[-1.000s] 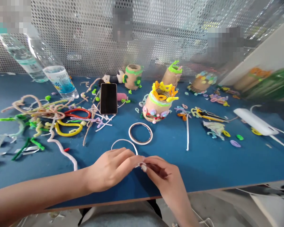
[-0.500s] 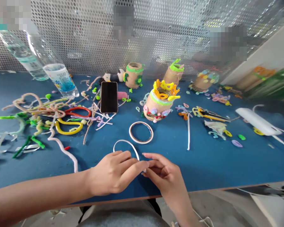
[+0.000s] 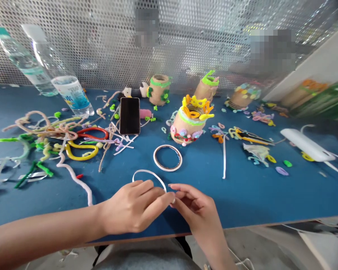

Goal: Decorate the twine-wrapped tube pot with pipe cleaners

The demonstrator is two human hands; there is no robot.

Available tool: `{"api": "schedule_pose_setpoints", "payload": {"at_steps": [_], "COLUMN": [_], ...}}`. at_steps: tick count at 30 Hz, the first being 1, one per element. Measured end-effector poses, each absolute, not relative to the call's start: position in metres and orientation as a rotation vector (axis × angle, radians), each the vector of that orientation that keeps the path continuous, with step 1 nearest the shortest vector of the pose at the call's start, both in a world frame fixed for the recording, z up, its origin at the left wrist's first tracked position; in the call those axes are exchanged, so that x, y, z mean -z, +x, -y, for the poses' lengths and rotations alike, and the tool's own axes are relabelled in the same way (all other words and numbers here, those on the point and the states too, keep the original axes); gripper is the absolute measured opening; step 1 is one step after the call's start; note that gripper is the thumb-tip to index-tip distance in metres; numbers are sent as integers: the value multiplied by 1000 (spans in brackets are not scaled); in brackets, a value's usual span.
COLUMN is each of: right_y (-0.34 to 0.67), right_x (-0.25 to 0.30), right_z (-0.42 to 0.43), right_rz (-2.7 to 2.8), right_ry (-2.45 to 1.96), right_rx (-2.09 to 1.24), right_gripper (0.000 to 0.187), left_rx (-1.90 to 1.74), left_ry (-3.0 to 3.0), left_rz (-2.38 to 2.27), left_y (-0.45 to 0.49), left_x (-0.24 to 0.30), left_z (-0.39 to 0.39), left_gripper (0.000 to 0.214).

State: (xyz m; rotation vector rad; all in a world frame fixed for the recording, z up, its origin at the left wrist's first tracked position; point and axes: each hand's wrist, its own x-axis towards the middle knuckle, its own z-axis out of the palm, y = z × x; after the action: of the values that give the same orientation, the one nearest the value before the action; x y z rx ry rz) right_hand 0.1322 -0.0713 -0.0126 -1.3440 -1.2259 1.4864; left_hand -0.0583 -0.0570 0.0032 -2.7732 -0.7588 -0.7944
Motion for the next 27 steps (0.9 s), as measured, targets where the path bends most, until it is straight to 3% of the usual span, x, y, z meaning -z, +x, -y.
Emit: {"api": "schedule_pose_setpoints", "payload": {"at_steps": [15, 27], "right_y": [145, 175], "right_x": [14, 26], "right_z": [79, 80], "right_rz": [1328, 1841], "right_ry": [-1378, -1388], "right_rx": [-1434, -762], "right_gripper": [13, 16], "left_rx": [453, 248], "left_ry": [-2714, -2641], "left_rz": [795, 720], "left_y": [-82, -102], "left_x": [-13, -39], "left_z": [63, 59], "left_gripper": [32, 37]}}
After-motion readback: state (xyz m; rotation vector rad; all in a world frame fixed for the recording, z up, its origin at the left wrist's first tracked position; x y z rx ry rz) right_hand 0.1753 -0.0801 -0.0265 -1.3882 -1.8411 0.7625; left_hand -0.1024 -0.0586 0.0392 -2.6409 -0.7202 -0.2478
